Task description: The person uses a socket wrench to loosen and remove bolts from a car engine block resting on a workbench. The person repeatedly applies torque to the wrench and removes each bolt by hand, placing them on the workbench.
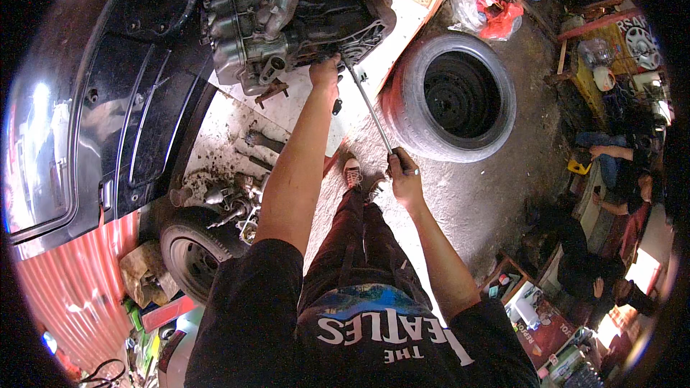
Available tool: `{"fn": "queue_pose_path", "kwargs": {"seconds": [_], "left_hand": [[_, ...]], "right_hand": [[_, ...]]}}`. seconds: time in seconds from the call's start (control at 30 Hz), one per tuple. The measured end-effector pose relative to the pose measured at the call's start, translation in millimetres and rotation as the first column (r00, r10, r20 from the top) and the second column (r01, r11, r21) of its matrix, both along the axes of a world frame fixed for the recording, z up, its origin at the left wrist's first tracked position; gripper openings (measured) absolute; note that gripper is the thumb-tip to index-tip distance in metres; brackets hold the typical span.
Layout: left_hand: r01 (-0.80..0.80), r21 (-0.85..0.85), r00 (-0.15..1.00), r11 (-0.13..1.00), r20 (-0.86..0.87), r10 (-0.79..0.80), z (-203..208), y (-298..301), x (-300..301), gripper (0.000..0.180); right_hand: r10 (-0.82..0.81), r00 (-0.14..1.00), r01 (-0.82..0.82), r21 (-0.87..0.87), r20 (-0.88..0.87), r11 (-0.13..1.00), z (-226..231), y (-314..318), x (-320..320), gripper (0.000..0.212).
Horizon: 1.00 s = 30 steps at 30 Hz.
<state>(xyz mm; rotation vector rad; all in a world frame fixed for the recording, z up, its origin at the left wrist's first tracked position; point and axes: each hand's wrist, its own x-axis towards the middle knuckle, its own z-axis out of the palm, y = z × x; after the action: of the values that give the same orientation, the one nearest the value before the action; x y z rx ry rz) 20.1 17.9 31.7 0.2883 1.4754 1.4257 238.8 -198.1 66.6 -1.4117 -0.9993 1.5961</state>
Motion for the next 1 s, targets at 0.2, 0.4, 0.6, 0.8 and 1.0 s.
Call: {"fn": "queue_pose_path", "kwargs": {"seconds": [0.2, 0.4, 0.6, 0.8, 1.0], "left_hand": [[0.025, -0.045, 0.999, 0.999, -0.026, -0.026, 2, 5, -4, 0.036], [0.034, 0.013, 0.998, 0.999, -0.048, -0.034, -6, 5, -7, 0.041], [0.083, -0.014, 0.993, 0.996, -0.084, -0.084, 0, 4, -5, 0.037], [0.104, -0.070, 0.992, 0.992, -0.060, -0.109, 15, 2, -1, 0.038], [0.080, -0.060, 0.996, 0.995, -0.028, -0.082, 8, 5, -2, 0.042]], "right_hand": [[0.060, 0.934, -0.127, 0.172, 0.353, 0.977, 4, -1, -2, 0.010], [0.069, 0.893, -0.175, 0.203, 0.444, 0.963, 27, 0, -8, 0.011], [0.025, 0.943, -0.091, 0.184, 0.331, 0.979, 10, -3, -5, 0.014], [-0.089, 0.994, 0.090, -0.002, 0.060, 0.996, -20, -7, -3, 0.021], [-0.187, 0.935, 0.116, -0.237, -0.303, 0.965, -3, 1, 0, 0.018]]}}
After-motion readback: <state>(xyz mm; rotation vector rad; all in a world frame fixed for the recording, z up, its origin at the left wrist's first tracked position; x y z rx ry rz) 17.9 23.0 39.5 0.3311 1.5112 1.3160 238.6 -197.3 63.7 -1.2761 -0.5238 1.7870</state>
